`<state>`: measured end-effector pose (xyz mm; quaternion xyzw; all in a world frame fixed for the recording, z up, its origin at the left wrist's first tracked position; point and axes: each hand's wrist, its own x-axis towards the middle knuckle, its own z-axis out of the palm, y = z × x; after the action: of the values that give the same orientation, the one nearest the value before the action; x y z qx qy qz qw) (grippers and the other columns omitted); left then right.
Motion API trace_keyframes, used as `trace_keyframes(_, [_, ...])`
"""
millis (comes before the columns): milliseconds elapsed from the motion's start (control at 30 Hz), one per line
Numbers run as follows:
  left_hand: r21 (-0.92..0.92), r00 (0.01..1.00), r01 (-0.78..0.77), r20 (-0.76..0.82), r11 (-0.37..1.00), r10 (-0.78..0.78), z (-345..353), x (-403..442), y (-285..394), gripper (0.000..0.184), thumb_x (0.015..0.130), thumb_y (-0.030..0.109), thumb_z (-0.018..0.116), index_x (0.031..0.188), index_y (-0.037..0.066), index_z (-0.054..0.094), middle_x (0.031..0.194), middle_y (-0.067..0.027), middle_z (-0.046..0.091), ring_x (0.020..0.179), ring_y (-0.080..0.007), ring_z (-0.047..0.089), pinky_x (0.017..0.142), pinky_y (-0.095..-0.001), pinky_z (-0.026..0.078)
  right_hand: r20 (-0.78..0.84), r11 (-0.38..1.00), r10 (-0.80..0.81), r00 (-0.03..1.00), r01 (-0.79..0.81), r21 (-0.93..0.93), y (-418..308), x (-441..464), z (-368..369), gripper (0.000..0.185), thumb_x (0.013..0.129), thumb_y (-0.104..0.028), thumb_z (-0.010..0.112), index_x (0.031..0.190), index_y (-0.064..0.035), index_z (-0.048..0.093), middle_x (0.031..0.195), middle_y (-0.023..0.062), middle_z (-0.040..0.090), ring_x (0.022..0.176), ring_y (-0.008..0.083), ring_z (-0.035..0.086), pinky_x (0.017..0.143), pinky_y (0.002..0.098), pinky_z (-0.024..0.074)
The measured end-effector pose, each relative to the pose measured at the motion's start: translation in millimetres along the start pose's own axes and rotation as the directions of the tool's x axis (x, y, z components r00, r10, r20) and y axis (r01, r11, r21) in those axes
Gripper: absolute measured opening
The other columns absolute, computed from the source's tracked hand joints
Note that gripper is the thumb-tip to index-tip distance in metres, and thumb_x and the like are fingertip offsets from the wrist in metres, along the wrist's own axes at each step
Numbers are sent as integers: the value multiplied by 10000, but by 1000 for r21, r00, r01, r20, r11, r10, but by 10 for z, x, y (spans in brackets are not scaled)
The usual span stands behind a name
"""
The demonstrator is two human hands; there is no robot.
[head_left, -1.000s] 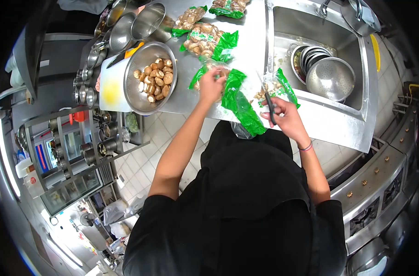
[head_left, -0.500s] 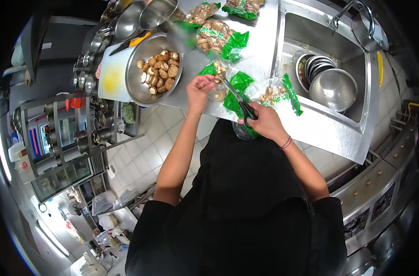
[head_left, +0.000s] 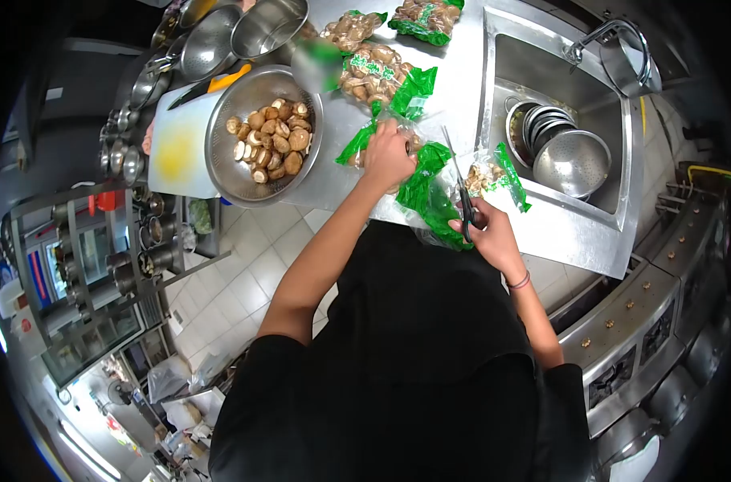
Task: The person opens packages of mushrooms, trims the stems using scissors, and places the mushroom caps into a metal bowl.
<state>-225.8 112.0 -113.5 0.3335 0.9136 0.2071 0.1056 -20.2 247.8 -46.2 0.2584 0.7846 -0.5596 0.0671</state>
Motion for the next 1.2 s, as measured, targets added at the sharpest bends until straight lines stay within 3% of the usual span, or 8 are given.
trace_keyframes(167, [-194,981,-103,-180,976,68,-119,-71,-199,469,659,56,780,1111,49,653,1174,-125,534,1113,-287,546,908,-379,486,-107,997,-14,994,5,-83,-305,-121,199,423,737,-202,813,1059,8,636,517,32,421,490,106,366,482,290,331])
trace_keyframes(233, [-759,995,52,-18,649,-100,-196,-140,-375,527,702,-95,717,1197,36,591,1194,-108,565,1068,-212,605,869,-303,523,-150,995,-60,987,46,-93,-405,-80,370,440,732,-211,806,1079,-2,635,520,51,465,469,163,439,503,318,387])
trace_keyframes(400, [-912,991,129,128,389,-29,-502,-297,-550,645,743,-212,612,1328,36,506,1119,-102,645,997,-145,633,843,-255,525,-66,952,41,997,-59,-302,-684,35,798,451,715,-295,803,1042,-23,654,562,113,570,556,307,600,562,401,461])
trace_keyframes(867, [-780,978,21,146,626,149,-304,-322,-751,637,726,-99,706,1316,40,510,1112,-164,652,857,-267,677,727,-333,542,-29,982,189,982,-189,-19,-391,-88,1221,310,807,-279,765,812,-1,627,528,49,478,498,129,438,502,316,347])
trace_keyframes(933, [-652,987,-9,115,758,111,-746,-360,-699,521,754,-83,714,1240,35,567,1089,-116,645,921,-192,657,769,-287,554,105,920,239,965,-260,293,-452,-168,1118,230,850,-218,737,900,-15,642,581,-24,515,543,51,428,507,255,336])
trace_keyframes(1033, [-469,972,-70,-230,881,-45,-1338,-399,-1036,464,698,-33,747,1137,50,621,1135,-93,607,877,-179,636,681,-259,523,124,925,210,970,-238,296,-500,-265,750,196,875,-141,708,1014,-25,632,636,-61,544,566,22,445,522,213,343])
trace_keyframes(1100, [-117,941,34,-332,993,-71,-1618,-425,-1298,508,686,-47,723,1173,46,615,1185,-109,591,1059,-281,591,883,-326,485,108,878,200,974,-227,420,-388,-250,575,207,882,-101,690,1060,-23,618,646,-52,553,566,24,474,528,203,360])
trace_keyframes(1200, [-207,930,-124,-365,970,41,-1665,-435,-1017,466,715,-112,617,1160,26,612,1221,-145,577,1166,-315,544,987,-366,439,95,879,147,985,-174,444,-383,-115,320,225,893,-97,673,1090,-13,602,616,-23,573,535,35,504,522,201,382])
